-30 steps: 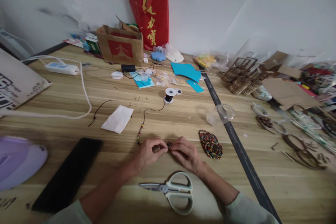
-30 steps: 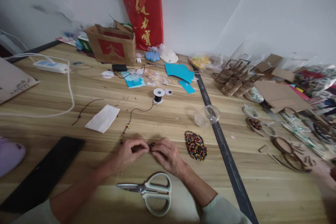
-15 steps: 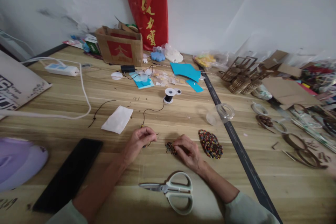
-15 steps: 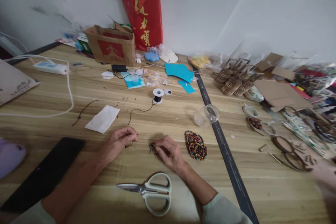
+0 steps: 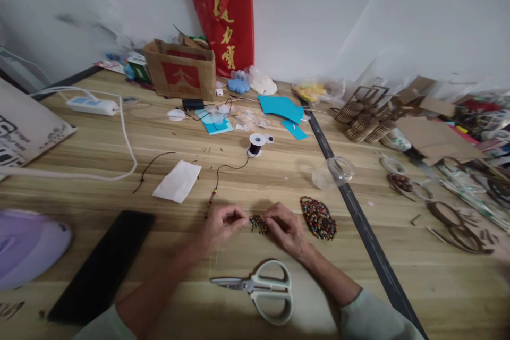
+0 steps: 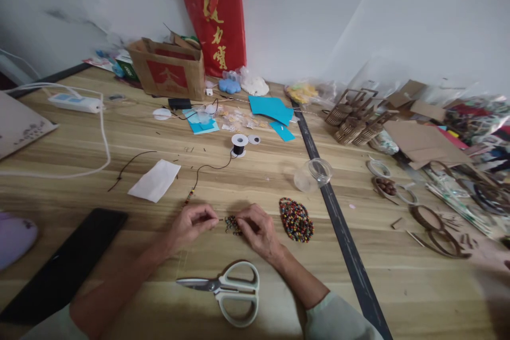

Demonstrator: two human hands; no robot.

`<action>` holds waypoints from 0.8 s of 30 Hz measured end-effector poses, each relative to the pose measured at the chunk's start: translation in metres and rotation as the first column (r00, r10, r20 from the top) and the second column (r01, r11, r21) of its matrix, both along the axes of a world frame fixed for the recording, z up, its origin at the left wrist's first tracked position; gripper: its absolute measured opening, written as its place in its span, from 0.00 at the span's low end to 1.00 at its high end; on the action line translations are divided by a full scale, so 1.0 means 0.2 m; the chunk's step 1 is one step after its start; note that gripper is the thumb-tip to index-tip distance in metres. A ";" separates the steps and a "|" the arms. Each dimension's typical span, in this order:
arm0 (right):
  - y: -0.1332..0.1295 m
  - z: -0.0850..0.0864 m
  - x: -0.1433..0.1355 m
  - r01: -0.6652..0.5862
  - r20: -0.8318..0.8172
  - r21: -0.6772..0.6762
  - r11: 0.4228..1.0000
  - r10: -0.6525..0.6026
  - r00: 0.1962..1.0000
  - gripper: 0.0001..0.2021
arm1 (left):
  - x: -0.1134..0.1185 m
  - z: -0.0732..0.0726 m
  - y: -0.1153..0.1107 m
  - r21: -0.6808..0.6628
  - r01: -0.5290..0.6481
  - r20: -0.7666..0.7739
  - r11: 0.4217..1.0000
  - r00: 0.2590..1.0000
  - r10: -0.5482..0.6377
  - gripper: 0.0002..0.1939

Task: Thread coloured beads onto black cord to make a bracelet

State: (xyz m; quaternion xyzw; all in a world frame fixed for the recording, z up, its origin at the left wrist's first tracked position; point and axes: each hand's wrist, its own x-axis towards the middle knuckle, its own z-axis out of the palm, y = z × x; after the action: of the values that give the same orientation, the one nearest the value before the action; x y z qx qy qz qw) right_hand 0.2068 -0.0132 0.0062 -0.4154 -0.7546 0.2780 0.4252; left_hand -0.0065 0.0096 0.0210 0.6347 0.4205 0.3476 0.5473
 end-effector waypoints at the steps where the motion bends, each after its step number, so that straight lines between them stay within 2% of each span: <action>1: 0.00 0.00 0.00 0.008 -0.002 -0.002 1.000 -0.008 1.000 0.07 | 0.01 -0.01 -0.01 0.060 0.002 -0.053 0.998 0.999 0.001 0.05; 6: 0.00 0.00 0.01 0.015 -0.009 -0.028 0.999 -0.015 1.000 0.07 | 0.05 -0.06 -0.05 0.306 0.149 -0.269 0.940 0.961 -0.064 0.06; 9: -0.01 0.01 0.01 0.001 -0.003 -0.042 0.999 -0.001 1.000 0.08 | 0.05 -0.07 -0.06 0.360 0.248 -0.345 0.900 0.931 -0.118 0.08; 16: 0.00 0.01 0.02 -0.007 -0.034 -0.117 0.993 0.003 0.999 0.10 | 0.06 -0.06 -0.04 0.310 0.282 -0.410 0.908 0.901 -0.140 0.08; 24: 0.02 0.00 0.02 0.024 -0.086 -0.230 0.973 -0.045 0.995 0.12 | 0.06 -0.03 -0.02 0.141 0.166 -0.309 0.976 0.944 -0.116 0.06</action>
State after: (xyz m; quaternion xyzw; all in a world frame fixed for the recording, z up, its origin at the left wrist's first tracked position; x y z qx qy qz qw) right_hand 0.2114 -0.0098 0.0069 -0.4616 -0.6900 0.3744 0.4131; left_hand 0.0055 0.0054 0.0151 0.7516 0.4213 0.2411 0.4465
